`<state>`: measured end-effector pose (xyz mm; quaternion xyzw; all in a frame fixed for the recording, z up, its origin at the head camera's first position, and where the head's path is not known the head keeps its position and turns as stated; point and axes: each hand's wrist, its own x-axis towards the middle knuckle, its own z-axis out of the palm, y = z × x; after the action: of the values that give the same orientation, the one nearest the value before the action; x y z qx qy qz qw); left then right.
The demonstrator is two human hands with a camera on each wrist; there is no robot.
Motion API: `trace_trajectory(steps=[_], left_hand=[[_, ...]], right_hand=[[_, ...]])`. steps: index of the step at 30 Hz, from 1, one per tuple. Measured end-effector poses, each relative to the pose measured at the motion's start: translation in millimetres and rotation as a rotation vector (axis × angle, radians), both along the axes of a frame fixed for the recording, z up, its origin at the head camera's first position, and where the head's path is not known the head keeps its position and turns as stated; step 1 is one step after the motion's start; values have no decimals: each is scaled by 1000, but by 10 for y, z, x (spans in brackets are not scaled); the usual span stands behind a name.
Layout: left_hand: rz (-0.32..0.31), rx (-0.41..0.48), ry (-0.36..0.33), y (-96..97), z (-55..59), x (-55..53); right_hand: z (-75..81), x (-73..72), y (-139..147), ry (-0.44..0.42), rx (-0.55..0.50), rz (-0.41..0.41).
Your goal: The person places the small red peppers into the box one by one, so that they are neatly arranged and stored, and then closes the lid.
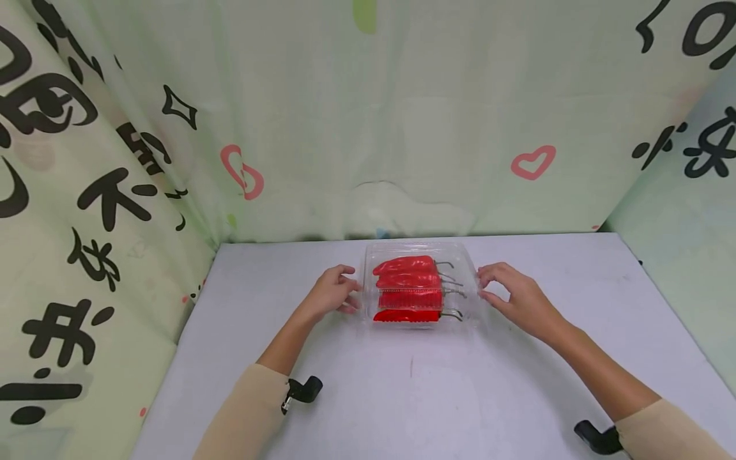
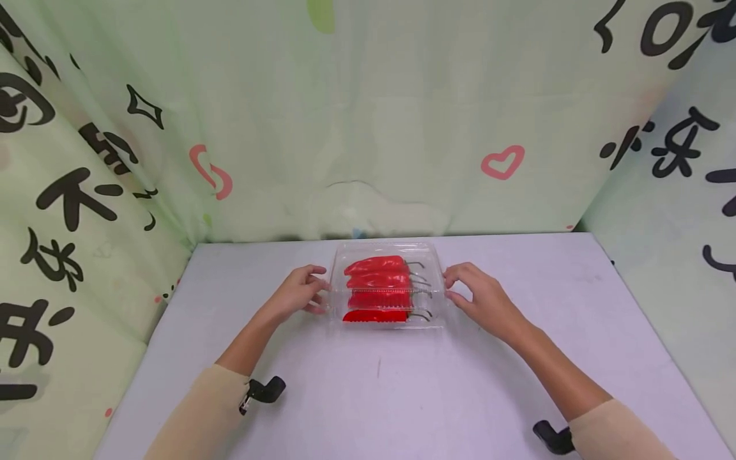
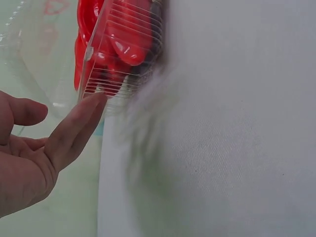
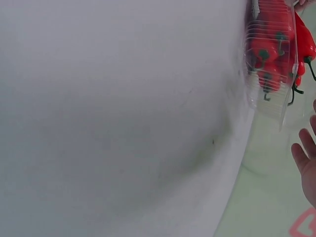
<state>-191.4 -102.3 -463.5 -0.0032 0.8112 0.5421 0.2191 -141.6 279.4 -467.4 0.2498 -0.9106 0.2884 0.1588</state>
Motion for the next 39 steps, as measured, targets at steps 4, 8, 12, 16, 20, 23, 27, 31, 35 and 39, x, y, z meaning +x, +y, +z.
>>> trace_trajectory(steps=[4,8,12,16,20,23,27,31,35,39], left_hand=[[-29,33,-26,-40,43,85],[-54,58,-45,-68,59,166],[-77,41,-52,-70,49,227],[-91,-7,-65,-50,43,270],[-98,-26,-77,-36,33,301],[-111,-31,-75,-34,33,327],[-128,-24,-79,-47,25,357],[-148,-8,-90,-76,1,378],[-167,-4,-83,-98,-20,393],[-180,-13,-80,-115,-47,395]], right_hand=[[-55,41,7,-18,6,-11],[-99,76,3,-29,-4,-16],[-125,107,1,-27,-17,-22],[-142,139,16,-38,-26,-30],[-153,164,30,-85,-62,-26],[-154,180,31,-160,-106,-17],[-117,223,20,-335,-158,-23],[-59,265,7,-520,-175,-38],[-48,269,0,-590,-172,-39],[-60,265,-11,-626,-172,-29]])
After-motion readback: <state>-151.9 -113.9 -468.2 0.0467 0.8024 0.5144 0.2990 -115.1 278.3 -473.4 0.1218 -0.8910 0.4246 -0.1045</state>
